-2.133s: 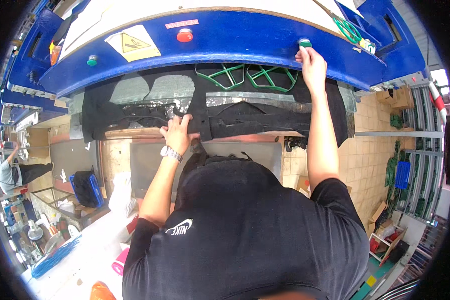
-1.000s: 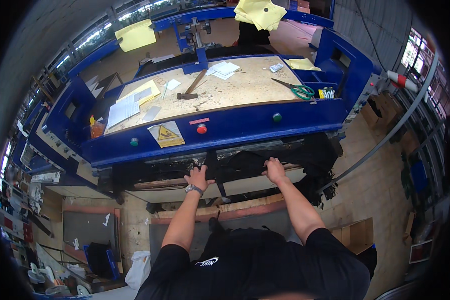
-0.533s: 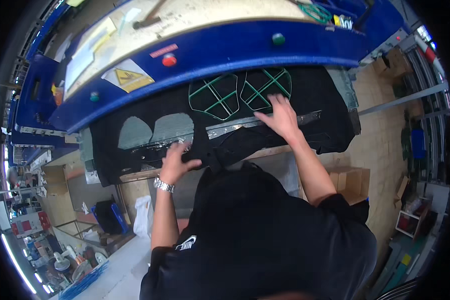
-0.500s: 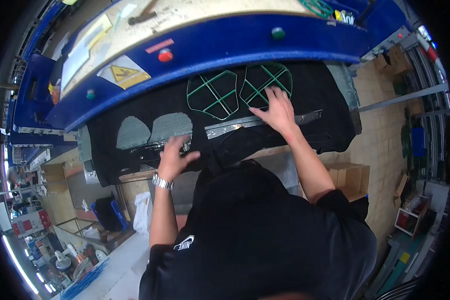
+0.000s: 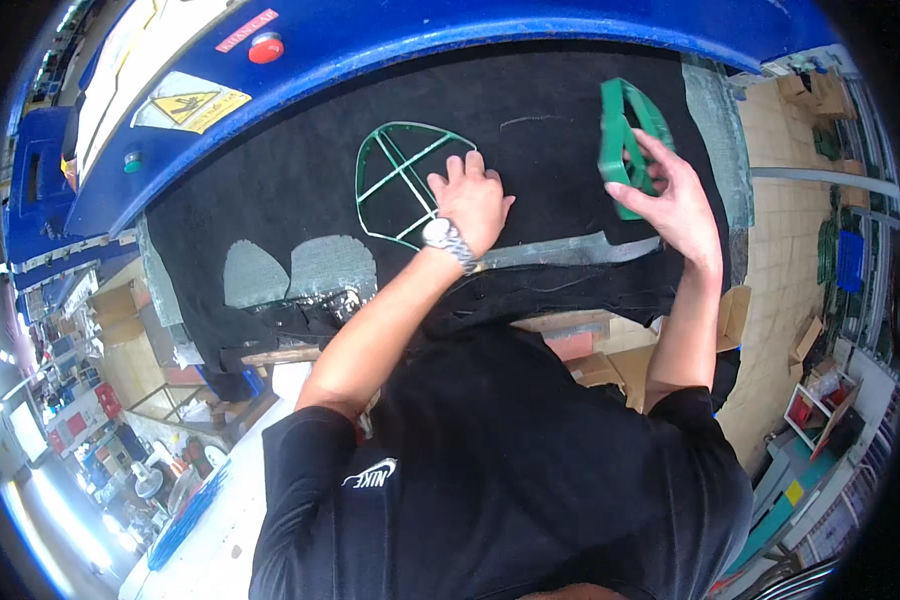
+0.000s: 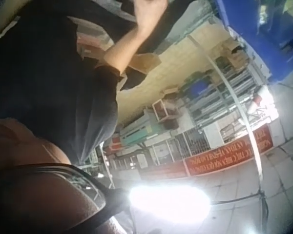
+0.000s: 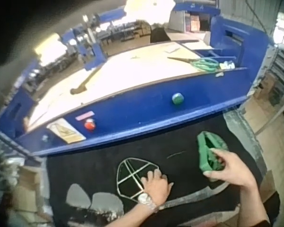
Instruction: Manually position cutting dies on fabric and use a hydraulic press to cut shoe components.
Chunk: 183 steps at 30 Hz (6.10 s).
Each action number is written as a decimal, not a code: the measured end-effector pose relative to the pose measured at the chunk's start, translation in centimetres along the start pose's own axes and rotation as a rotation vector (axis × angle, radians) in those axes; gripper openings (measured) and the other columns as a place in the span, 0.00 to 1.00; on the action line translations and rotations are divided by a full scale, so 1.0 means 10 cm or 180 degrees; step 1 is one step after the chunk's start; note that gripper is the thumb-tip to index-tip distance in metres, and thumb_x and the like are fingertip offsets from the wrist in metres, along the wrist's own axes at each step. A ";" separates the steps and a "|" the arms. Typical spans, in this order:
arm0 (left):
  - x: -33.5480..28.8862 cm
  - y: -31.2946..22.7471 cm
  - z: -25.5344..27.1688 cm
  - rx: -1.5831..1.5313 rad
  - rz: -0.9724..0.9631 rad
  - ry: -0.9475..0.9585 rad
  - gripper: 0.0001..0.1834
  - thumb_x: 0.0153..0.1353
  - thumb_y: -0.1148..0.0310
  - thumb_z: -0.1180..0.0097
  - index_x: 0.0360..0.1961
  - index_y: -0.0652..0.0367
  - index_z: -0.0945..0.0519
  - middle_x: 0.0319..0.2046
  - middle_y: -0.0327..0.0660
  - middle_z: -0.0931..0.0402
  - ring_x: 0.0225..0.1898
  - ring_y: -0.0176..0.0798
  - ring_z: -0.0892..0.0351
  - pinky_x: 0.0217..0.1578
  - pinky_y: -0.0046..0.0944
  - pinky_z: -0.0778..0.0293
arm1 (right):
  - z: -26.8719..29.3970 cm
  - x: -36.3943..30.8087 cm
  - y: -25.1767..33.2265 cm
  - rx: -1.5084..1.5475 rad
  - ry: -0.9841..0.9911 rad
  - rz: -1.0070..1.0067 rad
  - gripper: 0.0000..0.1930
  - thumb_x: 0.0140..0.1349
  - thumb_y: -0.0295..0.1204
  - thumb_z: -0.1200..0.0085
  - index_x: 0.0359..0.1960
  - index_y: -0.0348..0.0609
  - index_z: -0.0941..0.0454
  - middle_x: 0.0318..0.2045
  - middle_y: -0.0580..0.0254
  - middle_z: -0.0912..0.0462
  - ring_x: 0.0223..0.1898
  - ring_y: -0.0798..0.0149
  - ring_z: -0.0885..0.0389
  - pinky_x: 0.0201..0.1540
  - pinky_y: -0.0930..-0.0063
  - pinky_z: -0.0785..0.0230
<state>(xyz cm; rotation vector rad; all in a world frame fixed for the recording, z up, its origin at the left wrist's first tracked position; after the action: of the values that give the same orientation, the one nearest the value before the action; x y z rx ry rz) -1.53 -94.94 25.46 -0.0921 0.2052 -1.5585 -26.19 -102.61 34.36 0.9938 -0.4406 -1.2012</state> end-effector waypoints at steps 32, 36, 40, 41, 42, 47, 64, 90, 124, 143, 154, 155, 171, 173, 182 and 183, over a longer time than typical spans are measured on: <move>-0.22 0.03 0.05 -0.1659 0.0087 -0.0389 0.46 0.41 0.59 0.22 0.63 0.60 0.28 0.61 0.50 0.33 0.63 0.53 0.35 0.52 0.56 0.36 | -0.50 0.24 -0.05 -0.1052 0.0493 0.1585 0.18 0.53 0.24 0.31 0.43 0.32 0.25 0.37 0.47 0.22 0.40 0.45 0.23 0.47 0.63 0.29; -0.31 0.25 0.15 -0.3118 -0.1054 -0.0576 0.35 0.44 0.59 0.23 0.52 0.62 0.22 0.46 0.52 0.20 0.45 0.49 0.20 0.45 0.45 0.26 | -0.36 -0.42 1.10 -0.0862 0.1023 0.2042 0.14 0.50 0.18 0.34 0.33 0.33 0.28 0.29 0.47 0.27 0.31 0.44 0.27 0.37 0.63 0.32; -0.79 0.67 0.35 -0.2479 -0.0346 0.0591 0.21 0.58 0.57 0.29 0.43 0.63 0.19 0.32 0.43 0.16 0.32 0.30 0.20 0.34 0.36 0.24 | -0.50 -0.35 1.48 -0.0875 0.0869 0.2507 0.13 0.50 0.20 0.33 0.31 0.33 0.28 0.25 0.48 0.28 0.27 0.44 0.26 0.32 0.61 0.33; -1.04 0.69 0.41 -0.4859 -0.0188 0.0514 0.14 0.62 0.63 0.31 0.38 0.63 0.20 0.28 0.36 0.19 0.31 0.24 0.25 0.32 0.34 0.26 | -0.62 -0.28 1.58 -0.0781 0.0779 0.2602 0.14 0.50 0.21 0.32 0.31 0.34 0.28 0.26 0.48 0.27 0.28 0.44 0.25 0.32 0.61 0.33; -1.22 0.86 0.33 -0.4466 -0.0123 0.0049 0.11 0.64 0.67 0.33 0.33 0.61 0.22 0.26 0.27 0.25 0.30 0.21 0.29 0.30 0.31 0.29 | -0.75 -0.17 1.69 -0.0856 0.0821 0.2731 0.14 0.50 0.23 0.32 0.32 0.35 0.27 0.26 0.48 0.25 0.29 0.45 0.23 0.32 0.61 0.32; -1.75 1.61 0.37 -0.4712 0.1628 -0.1343 0.20 0.64 0.67 0.33 0.23 0.52 0.34 0.21 0.21 0.40 0.25 0.18 0.41 0.23 0.29 0.42 | -1.94 0.83 2.06 0.0076 0.0931 0.3058 0.15 0.55 0.27 0.33 0.38 0.36 0.27 0.29 0.48 0.22 0.33 0.46 0.21 0.39 0.61 0.29; -1.09 1.96 -0.16 -0.3193 0.1428 -0.0267 0.18 0.67 0.67 0.42 0.55 0.64 0.20 0.44 0.51 0.17 0.42 0.46 0.14 0.40 0.43 0.20 | -2.13 0.31 1.04 -0.2106 0.1538 0.2009 0.21 0.49 0.36 0.29 0.43 0.38 0.17 0.40 0.55 0.18 0.56 0.50 0.28 0.59 0.58 0.32; -1.53 1.69 0.55 -0.6037 0.1119 0.0421 0.38 0.62 0.69 0.33 0.71 0.62 0.37 0.61 0.38 0.27 0.63 0.35 0.31 0.63 0.38 0.32 | -1.88 0.27 1.83 0.0444 0.0851 0.2225 0.11 0.64 0.30 0.38 0.42 0.35 0.19 0.40 0.50 0.15 0.43 0.54 0.15 0.46 0.69 0.26; -2.50 2.69 -0.22 -0.4924 0.2727 -0.1145 0.29 0.65 0.69 0.35 0.61 0.63 0.36 0.35 0.44 0.20 0.30 0.36 0.16 0.29 0.34 0.19 | -4.15 1.33 1.81 -0.1331 0.1395 0.2282 0.09 0.58 0.29 0.36 0.34 0.39 0.22 0.31 0.44 0.17 0.41 0.42 0.17 0.41 0.49 0.26; -3.60 0.95 -0.22 -0.4494 0.2486 -0.3725 0.23 0.64 0.52 0.35 0.36 0.67 0.18 0.28 0.32 0.21 0.33 0.24 0.30 0.38 0.35 0.27 | -4.08 -0.12 2.91 -0.1407 0.4196 0.3017 0.09 0.69 0.24 0.42 0.47 0.31 0.23 0.38 0.67 0.18 0.42 0.77 0.22 0.48 0.83 0.31; -5.24 -1.40 -1.69 -0.4684 0.4826 -0.6729 0.12 0.69 0.65 0.41 0.46 0.63 0.23 0.38 0.36 0.23 0.38 0.29 0.22 0.33 0.36 0.15 | -5.60 -4.21 1.37 -0.1683 0.6475 0.5376 0.07 0.62 0.22 0.40 0.39 0.33 0.23 0.28 0.49 0.21 0.28 0.58 0.23 0.38 0.70 0.29; -5.34 -1.55 -1.75 -0.4778 0.4786 -0.7077 0.14 0.70 0.67 0.43 0.52 0.62 0.23 0.42 0.37 0.21 0.42 0.30 0.19 0.34 0.36 0.15 | -5.78 -4.46 1.15 -0.1738 0.6594 0.5569 0.08 0.61 0.23 0.40 0.39 0.33 0.23 0.30 0.43 0.21 0.31 0.44 0.23 0.39 0.66 0.28; -6.91 -2.18 -3.05 -0.4985 0.3291 -0.9978 0.31 0.69 0.60 0.40 0.66 0.65 0.36 0.55 0.55 0.25 0.53 0.52 0.19 0.51 0.49 0.18 | -5.44 -7.26 -0.34 -0.0591 0.6507 0.7184 0.17 0.57 0.30 0.36 0.48 0.36 0.18 0.49 0.40 0.21 0.52 0.41 0.21 0.56 0.55 0.29; -6.61 -2.17 -3.12 -0.5699 0.3246 -0.9076 0.31 0.68 0.59 0.40 0.65 0.64 0.35 0.54 0.55 0.23 0.54 0.50 0.19 0.54 0.50 0.20 | -5.13 -6.44 -0.26 -0.1392 0.6276 0.7373 0.20 0.57 0.29 0.36 0.52 0.38 0.22 0.58 0.42 0.27 0.58 0.40 0.26 0.61 0.54 0.31; -5.94 -2.09 -3.25 -0.7051 0.4519 -0.5591 0.21 0.69 0.70 0.46 0.62 0.57 0.29 0.43 0.46 0.18 0.45 0.44 0.16 0.48 0.44 0.20 | -3.99 -2.65 0.73 -0.2549 0.3687 0.4922 0.18 0.61 0.35 0.38 0.50 0.39 0.21 0.56 0.44 0.25 0.58 0.43 0.25 0.60 0.55 0.30; -6.01 -1.99 -3.26 -0.7134 0.4237 -0.5362 0.22 0.69 0.70 0.45 0.63 0.58 0.30 0.40 0.44 0.17 0.42 0.43 0.16 0.45 0.43 0.20 | -3.78 -2.36 0.92 -0.2484 0.3283 0.4713 0.18 0.62 0.35 0.38 0.50 0.38 0.21 0.54 0.45 0.23 0.56 0.44 0.24 0.58 0.56 0.29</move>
<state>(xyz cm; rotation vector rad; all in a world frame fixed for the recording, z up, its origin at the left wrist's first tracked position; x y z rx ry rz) -27.15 -32.94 1.60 -2.2219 0.3727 0.9877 -0.80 -65.61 26.85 0.2634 0.1845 0.5352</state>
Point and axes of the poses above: each hand's wrist, its own x-axis towards the middle knuckle, its own z-axis out of the back of the hand, y = z × x, the point moved 1 cm from there along x, towards the middle knuckle
